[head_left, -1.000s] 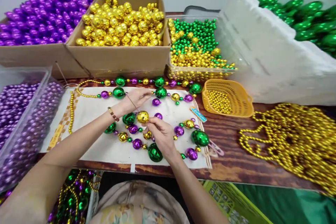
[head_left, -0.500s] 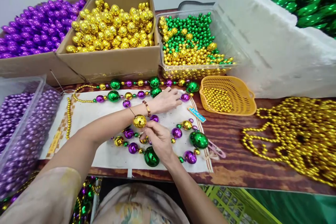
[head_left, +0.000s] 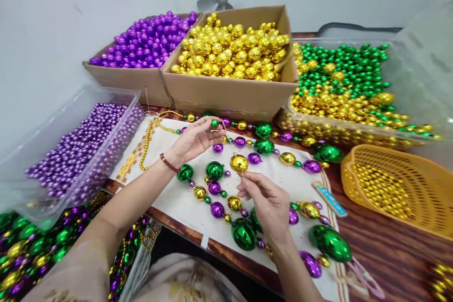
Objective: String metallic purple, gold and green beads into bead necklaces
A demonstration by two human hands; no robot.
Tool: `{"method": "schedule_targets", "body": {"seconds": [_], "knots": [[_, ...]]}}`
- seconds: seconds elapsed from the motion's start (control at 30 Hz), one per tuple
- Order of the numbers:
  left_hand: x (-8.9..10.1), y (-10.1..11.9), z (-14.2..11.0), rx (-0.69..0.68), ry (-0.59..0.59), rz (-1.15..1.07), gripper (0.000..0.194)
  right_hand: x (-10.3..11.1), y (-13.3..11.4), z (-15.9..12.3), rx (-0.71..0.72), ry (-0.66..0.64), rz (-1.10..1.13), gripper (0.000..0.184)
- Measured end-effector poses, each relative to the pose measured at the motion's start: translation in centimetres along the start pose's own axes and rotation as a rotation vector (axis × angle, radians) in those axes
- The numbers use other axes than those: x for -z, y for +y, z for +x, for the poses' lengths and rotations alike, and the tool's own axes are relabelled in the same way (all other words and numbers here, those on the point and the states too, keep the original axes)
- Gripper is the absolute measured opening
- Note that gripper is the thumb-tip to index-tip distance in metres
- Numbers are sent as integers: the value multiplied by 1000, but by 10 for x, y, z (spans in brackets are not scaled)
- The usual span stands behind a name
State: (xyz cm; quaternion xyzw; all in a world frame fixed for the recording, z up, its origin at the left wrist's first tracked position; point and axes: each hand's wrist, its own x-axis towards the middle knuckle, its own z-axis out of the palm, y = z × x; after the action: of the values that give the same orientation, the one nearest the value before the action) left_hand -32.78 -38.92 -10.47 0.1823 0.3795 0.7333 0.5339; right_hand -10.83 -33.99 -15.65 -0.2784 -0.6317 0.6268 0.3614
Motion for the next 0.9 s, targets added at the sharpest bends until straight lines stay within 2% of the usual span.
{"method": "schedule_targets", "body": {"seconds": [0.23,0.43,0.67,0.73,0.9], "knots": [[10,1,-6,13,61,-100,16,-2,-6,1,6,-102,-115,13],[14,-2,-5,-5,32,-90,17,0,-4,0,-10,-110,-152,15],[14,-1,-7,-33,26,38,22,-2,-2,7,-47,-90,-151,19],[13,-5,-9,-21,15,77,23,-6,-3,13,-58,-88,-129,29],[-1,-31,-14,-34,20,46,18,-26,2,32,-79,-100,-127,69]]}}
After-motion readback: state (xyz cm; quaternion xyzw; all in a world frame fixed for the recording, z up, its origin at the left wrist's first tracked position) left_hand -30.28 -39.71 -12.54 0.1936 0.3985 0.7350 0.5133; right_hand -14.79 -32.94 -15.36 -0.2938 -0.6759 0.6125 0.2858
